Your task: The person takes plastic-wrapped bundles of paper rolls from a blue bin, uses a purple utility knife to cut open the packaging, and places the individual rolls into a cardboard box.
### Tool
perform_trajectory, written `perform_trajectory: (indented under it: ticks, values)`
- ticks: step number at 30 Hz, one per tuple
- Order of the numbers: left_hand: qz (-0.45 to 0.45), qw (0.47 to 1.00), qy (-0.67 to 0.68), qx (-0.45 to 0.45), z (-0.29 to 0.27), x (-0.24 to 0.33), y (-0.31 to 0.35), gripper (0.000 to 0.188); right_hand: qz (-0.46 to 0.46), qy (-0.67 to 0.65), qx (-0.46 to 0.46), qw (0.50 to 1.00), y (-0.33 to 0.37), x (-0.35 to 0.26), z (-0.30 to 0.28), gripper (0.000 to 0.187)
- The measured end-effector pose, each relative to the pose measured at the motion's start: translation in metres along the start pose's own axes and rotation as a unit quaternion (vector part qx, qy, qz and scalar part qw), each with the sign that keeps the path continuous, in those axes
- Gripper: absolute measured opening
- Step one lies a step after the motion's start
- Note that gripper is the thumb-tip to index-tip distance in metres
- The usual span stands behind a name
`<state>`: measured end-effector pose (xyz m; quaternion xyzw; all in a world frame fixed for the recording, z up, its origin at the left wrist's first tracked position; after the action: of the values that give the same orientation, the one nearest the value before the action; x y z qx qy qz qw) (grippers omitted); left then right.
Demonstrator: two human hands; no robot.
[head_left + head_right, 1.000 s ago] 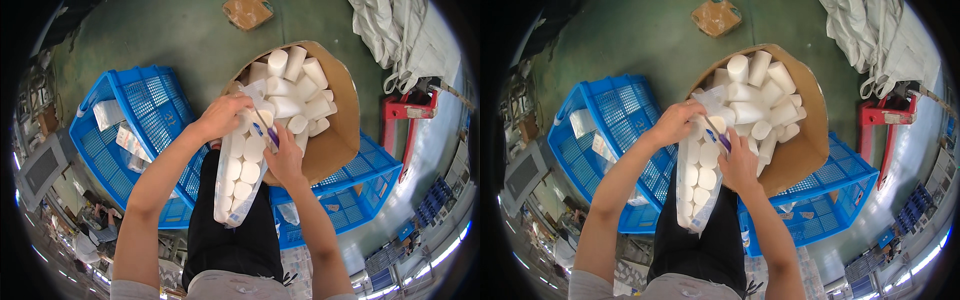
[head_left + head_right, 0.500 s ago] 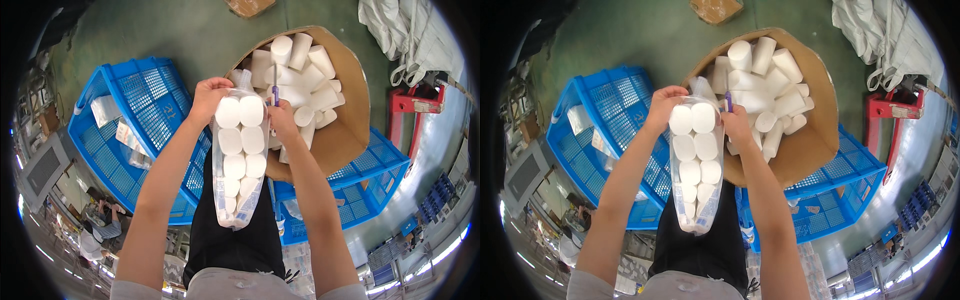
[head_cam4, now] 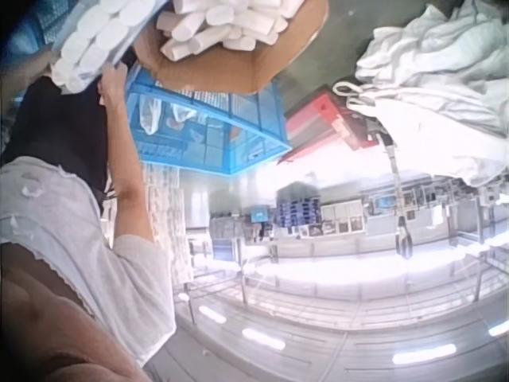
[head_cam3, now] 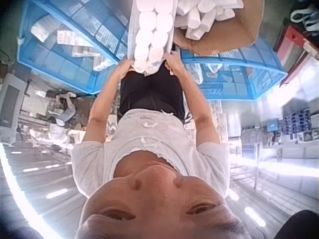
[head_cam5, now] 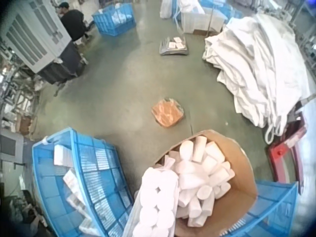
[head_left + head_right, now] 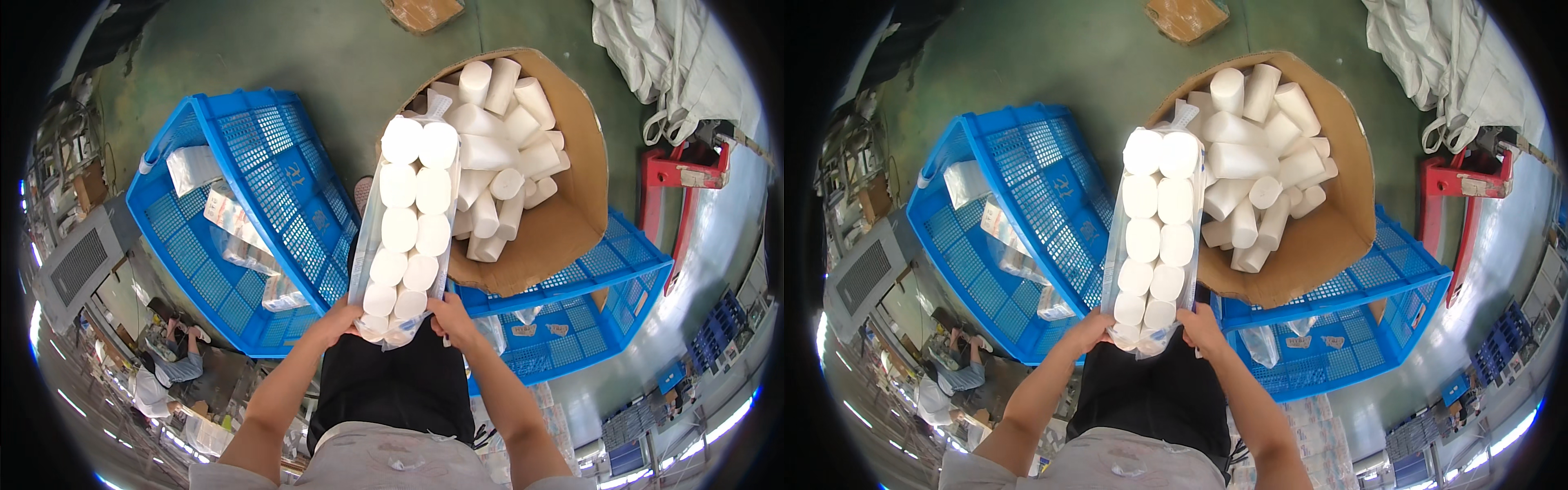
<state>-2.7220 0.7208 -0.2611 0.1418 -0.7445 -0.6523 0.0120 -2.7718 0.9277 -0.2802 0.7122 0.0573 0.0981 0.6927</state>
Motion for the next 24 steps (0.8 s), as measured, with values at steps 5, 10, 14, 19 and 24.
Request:
perform_trajectory:
  ticks: [5,10,14,19,24]
  values:
    - [0.080,0.991,0.109,-0.003,-0.002,-0.024,0.007,0.058,-0.011,-0.197,-0.004,0.980,0.018,0.019,0.008,0.004]
    - [0.145,0.980,0.137,-0.020,-0.012,-0.028,0.018,0.055,0.001,-0.281,-0.057,0.958,0.018,0.038,0.016,0.007]
    - [0.186,0.982,0.034,0.001,-0.022,-0.033,0.009,0.062,0.031,-0.341,-0.129,0.930,0.024,0.042,0.028,0.008]
    - [0.048,0.945,0.260,-0.191,-0.012,-0.037,0.020,0.075,0.066,-0.405,-0.169,0.896,0.038,0.034,0.039,0.014]
    - [0.117,0.957,0.238,-0.117,0.001,-0.039,0.028,0.064,-0.096,-0.253,0.032,0.962,0.058,0.021,0.027,0.010]
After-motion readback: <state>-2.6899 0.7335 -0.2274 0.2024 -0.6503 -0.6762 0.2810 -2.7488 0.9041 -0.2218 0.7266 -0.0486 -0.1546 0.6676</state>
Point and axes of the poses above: each hand's wrist, its own y-axis away from the middle knuckle, its own z-axis out of the palm, x = y × z, the point moved 5 cm from there along -y, towards the middle knuckle, and after that the axes turned 14 degrees about x, right-handed, at the moved point
